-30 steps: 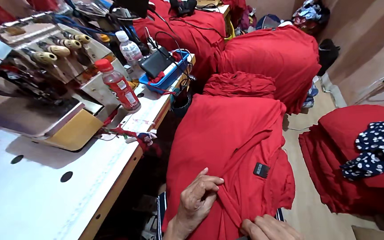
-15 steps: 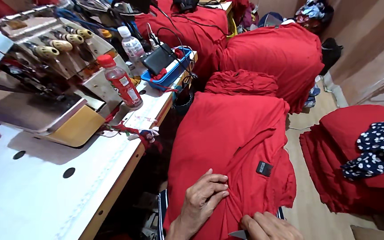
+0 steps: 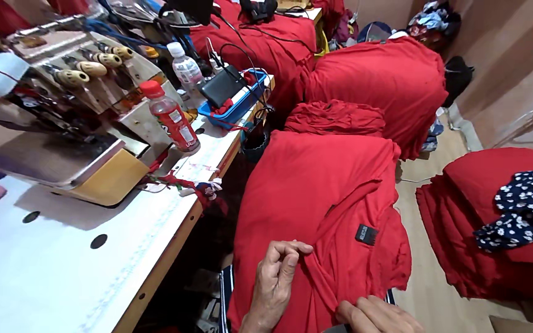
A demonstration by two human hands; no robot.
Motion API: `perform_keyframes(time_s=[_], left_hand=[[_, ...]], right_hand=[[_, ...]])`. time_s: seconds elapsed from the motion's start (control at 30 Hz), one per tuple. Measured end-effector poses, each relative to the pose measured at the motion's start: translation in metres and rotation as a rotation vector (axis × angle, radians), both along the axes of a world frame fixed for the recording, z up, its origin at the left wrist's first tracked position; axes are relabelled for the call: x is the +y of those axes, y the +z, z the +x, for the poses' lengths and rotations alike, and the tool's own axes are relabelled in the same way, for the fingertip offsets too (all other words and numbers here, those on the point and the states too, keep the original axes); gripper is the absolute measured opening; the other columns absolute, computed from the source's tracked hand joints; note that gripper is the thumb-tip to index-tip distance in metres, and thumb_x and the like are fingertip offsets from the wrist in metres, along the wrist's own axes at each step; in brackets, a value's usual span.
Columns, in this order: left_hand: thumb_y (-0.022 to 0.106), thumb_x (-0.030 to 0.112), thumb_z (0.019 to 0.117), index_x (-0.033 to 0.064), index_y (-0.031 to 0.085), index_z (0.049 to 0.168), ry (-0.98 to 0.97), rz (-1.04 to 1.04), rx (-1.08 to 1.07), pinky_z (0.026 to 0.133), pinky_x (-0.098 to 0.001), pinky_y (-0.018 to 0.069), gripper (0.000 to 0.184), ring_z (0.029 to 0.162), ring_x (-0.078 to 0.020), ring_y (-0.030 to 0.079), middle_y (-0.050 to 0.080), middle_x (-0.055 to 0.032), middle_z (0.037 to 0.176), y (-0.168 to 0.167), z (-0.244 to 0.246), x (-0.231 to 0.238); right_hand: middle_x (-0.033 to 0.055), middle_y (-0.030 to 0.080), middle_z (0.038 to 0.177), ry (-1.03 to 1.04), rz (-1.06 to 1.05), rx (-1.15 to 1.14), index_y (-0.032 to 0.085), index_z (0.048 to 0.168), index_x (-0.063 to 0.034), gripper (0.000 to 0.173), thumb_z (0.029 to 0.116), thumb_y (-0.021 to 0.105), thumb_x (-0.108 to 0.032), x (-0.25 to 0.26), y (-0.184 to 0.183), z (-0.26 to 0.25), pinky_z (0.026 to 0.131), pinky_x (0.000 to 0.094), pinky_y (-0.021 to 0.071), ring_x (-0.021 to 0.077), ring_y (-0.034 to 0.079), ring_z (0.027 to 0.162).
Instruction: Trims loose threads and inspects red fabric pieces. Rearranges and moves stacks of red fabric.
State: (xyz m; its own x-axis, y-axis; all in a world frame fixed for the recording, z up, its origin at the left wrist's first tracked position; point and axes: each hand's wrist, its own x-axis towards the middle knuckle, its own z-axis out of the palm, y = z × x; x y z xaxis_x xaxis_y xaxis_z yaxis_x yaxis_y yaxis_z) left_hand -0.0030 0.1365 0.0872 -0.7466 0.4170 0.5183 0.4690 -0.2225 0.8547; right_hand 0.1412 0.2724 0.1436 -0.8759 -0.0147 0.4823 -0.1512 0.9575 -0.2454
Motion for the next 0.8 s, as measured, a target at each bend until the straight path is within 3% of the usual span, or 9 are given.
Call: perform_keyframes(time_s=[0.13,0.2,0.33,0.4,0.5,0.57,0.6,0.67,0.8], left_hand=[[0.045,0.037,0.1084,0.0171,0.058,0.108,0.049,-0.015,0.003,0.085,-0.0169,0.0565,0.024,0.1,0.0021,0.065,0.065,0.008,0.108,0.002,0.017,0.002],[0.045,0.041,0.1078,0.0117,0.058,0.109,-0.001,-0.129,0.064,0.084,-0.0145,0.0531,0.033,0.1,0.0029,0.062,0.063,0.0022,0.105,0.008,0.027,-0.003],[0.063,0.041,0.0972,0.0017,0.062,0.102,-0.049,-0.367,0.28,0.089,-0.0271,0.0486,0.039,0.101,-0.0191,0.062,0.066,-0.0155,0.101,0.025,0.051,-0.007],[0.073,0.029,0.0879,-0.0001,0.062,0.1,0.0,-0.405,0.314,0.085,-0.0262,0.0503,0.033,0.097,-0.0201,0.064,0.067,-0.0174,0.099,0.028,0.058,-0.005],[0.07,0.001,0.0867,-0.0021,0.063,0.094,0.079,-0.239,0.045,0.073,-0.0127,0.0537,0.01,0.08,0.0004,0.064,0.068,-0.0052,0.087,0.036,0.054,-0.01],[0.066,0.001,0.0897,0.0108,0.062,0.095,0.122,-0.168,-0.186,0.066,-0.0101,0.0524,0.012,0.074,0.0096,0.061,0.066,0.0138,0.084,0.042,0.042,-0.02],[0.065,0.0,0.0896,0.0139,0.061,0.094,0.14,-0.151,-0.256,0.064,-0.0097,0.0512,0.015,0.071,0.0101,0.059,0.063,0.0178,0.082,0.039,0.034,-0.023],[0.061,-0.003,0.0879,0.0087,0.059,0.091,0.192,-0.173,-0.324,0.06,-0.0099,0.049,0.013,0.066,0.0088,0.056,0.059,0.016,0.076,0.02,0.024,-0.023],[0.059,0.002,0.0868,-0.0033,0.06,0.09,0.317,-0.39,-0.195,0.054,-0.0075,0.0386,0.006,0.058,0.0094,0.046,0.054,0.0064,0.071,0.003,0.03,-0.018]], right_hand=[[0.0057,0.06,0.061,0.024,-0.219,0.086,0.068,0.082,-0.0066,0.01,0.0905,0.067,-0.01,0.003,-0.001,0.004,0.056,0.0245,0.0474,0.0168,0.059,0.058],[0.0081,0.061,0.063,0.026,-0.37,0.092,0.068,0.083,-0.0031,0.012,0.0917,0.067,-0.01,0.003,0.003,0.005,0.058,0.0226,0.0479,0.016,0.059,0.06],[0.0111,0.063,0.068,0.024,-0.55,0.055,0.068,0.087,0.0015,0.008,0.09,0.068,-0.006,0.001,0.006,0.005,0.063,0.0176,0.0477,0.0129,0.059,0.065],[0.0123,0.064,0.07,0.014,-0.592,0.037,0.069,0.088,0.0025,0.006,0.0888,0.068,-0.004,0.002,0.005,0.007,0.064,0.017,0.0479,0.0124,0.06,0.066],[0.0108,0.066,0.081,-0.027,-0.743,0.055,0.068,0.097,0.0054,0.009,0.0899,0.067,0.0,0.01,0.005,0.018,0.068,0.0125,0.049,0.0033,0.06,0.071],[-0.0031,0.067,0.088,-0.131,-0.887,0.08,0.063,0.107,0.0002,0.015,0.0915,0.066,0.0,0.024,0.01,0.031,0.068,0.0085,0.0487,-0.0093,0.057,0.074],[-0.0098,0.066,0.089,-0.197,-0.954,0.1,0.064,0.107,-0.0029,0.017,0.0908,0.064,0.002,0.032,0.012,0.037,0.066,0.0084,0.0482,-0.0116,0.056,0.073],[-0.0184,0.063,0.083,-0.328,-1.038,0.137,0.064,0.1,-0.0093,0.015,0.0912,0.061,0.003,0.046,0.01,0.045,0.059,0.0067,0.0449,-0.0138,0.054,0.068],[-0.0109,0.065,0.082,-0.342,-1.071,0.029,0.067,0.097,0.0012,0.01,0.0901,0.06,0.005,0.046,-0.003,0.055,0.064,0.0092,0.0479,-0.011,0.057,0.071]])
